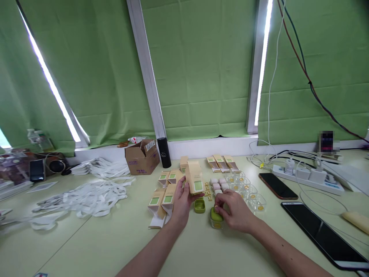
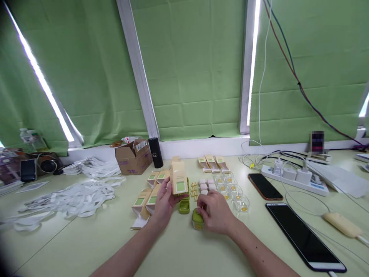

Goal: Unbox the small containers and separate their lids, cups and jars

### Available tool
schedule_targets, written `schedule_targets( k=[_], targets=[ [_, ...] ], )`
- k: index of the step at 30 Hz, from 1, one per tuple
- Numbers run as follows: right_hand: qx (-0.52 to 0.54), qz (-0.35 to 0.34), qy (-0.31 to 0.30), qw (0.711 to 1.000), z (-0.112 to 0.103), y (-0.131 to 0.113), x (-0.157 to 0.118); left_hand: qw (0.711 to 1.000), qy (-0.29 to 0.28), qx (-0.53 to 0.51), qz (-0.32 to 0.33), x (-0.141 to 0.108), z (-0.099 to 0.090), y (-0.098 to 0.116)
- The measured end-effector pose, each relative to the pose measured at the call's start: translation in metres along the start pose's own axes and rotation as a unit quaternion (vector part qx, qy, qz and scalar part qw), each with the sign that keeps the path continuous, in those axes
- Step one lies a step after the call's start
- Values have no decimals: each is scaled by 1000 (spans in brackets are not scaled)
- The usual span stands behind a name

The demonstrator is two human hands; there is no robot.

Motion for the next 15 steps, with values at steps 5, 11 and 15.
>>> schedule_targets(
  k=[5, 11, 15],
  targets=[
    [0, -20, -7, 1000, -2, 0, 0, 996, -29, -66, -44, -3, 1, -1],
    [74, -27, 58, 995, -8, -3, 1, 993, -51, -85, -64, -3, 2, -2],
    [189, 1, 110, 976, -8, -7, 4, 994, -68, -61, -66, -4, 3, -4]
  ],
)
Point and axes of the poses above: each hand's wrist, its own x-axis towards the middle knuckle, its own z-axis out of the palm, y = z × x, the point moved 2 cm from there along x, towards the middle knuckle, and after that the axes turned 3 degrees about -y, right-handed, at the moved point
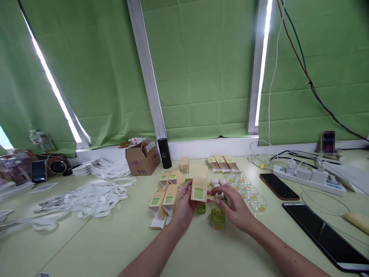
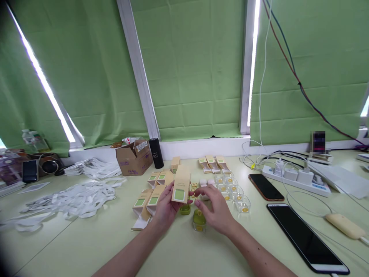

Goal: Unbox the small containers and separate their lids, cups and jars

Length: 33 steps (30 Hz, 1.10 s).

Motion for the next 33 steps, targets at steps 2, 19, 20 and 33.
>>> schedule_targets(
  k=[2, 19, 20, 33],
  targets=[
    [43, 15, 10, 999, 4, -1, 0, 1000, -2, 30, -6, -2, 2, 0],
    [278, 121, 34, 952, 11, 15, 6, 972, -114, 186, 82, -16, 20, 5],
    [281, 122, 36, 951, 12, 15, 6, 969, -118, 197, 93, -15, 19, 4],
    [262, 121, 29, 957, 20, 22, 5, 948, -100, 275, 128, -16, 16, 1]
  ],
)
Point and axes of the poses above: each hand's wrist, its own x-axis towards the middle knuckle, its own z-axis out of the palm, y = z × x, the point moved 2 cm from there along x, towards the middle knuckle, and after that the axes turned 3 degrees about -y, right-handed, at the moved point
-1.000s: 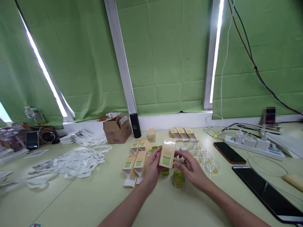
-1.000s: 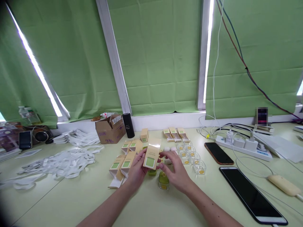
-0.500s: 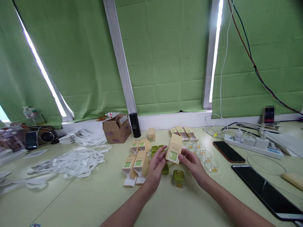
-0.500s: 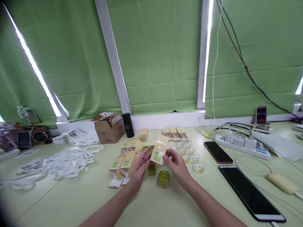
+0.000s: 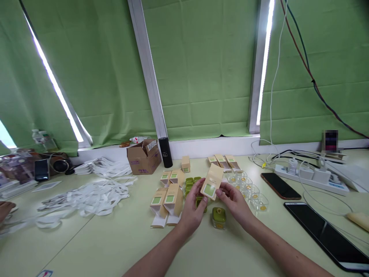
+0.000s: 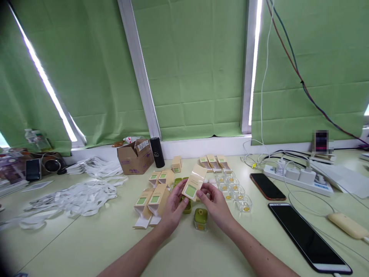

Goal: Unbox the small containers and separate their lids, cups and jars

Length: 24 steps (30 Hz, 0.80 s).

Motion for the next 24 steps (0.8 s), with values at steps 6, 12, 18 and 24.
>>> schedule_targets(
  k=[6, 12, 18, 24],
  targets=[
    [-9, 2, 4, 1000, -1, 3, 1, 1000, -1, 2, 2, -1, -1, -3],
    [-18, -6, 15, 1000, 1, 1, 1, 1000, 2, 11, 5, 0, -1, -4],
    [8, 5, -3, 1000, 3, -2, -1, 1000, 7, 22, 7, 1, -1, 0],
    [28, 22, -2, 999, 4, -4, -1, 1000, 4, 4, 3, 2, -1, 0]
  ],
)
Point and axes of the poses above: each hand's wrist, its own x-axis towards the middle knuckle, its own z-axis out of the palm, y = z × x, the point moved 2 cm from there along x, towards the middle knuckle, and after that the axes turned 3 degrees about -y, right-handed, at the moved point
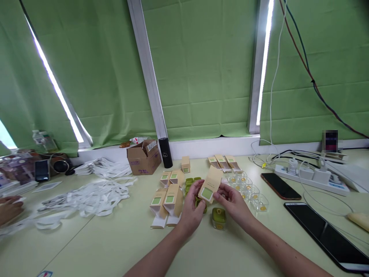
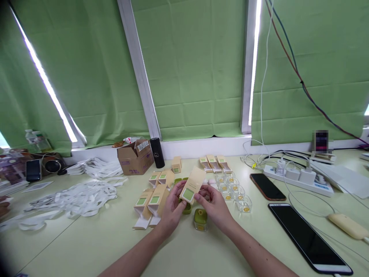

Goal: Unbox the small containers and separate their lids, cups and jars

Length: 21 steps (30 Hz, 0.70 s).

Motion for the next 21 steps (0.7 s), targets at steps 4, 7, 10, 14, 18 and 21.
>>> schedule_targets(
  k=[4, 7, 10, 14, 18, 21],
  targets=[
    [15, 10, -8, 1000, 0, 1, 1, 1000, 1, -14, -10, 0, 0, -1],
    [16, 13, -12, 1000, -1, 2, 2, 1000, 2, -17, -13, -1, 0, 0],
    [10, 10, -15, 1000, -1, 1, 2, 1000, 1, -15, -15, -1, 1, 2],
    [7, 8, -12, 1000, -1, -1, 1, 1000, 0, -17, -17, -1, 1, 3],
    [33, 5, -3, 999, -2, -2, 2, 1000, -1, -18, -25, -2, 0, 1],
    [52, 5, -2, 999, -3, -2, 3, 1000, -10, -14, -25, -4, 0, -1]
  ],
)
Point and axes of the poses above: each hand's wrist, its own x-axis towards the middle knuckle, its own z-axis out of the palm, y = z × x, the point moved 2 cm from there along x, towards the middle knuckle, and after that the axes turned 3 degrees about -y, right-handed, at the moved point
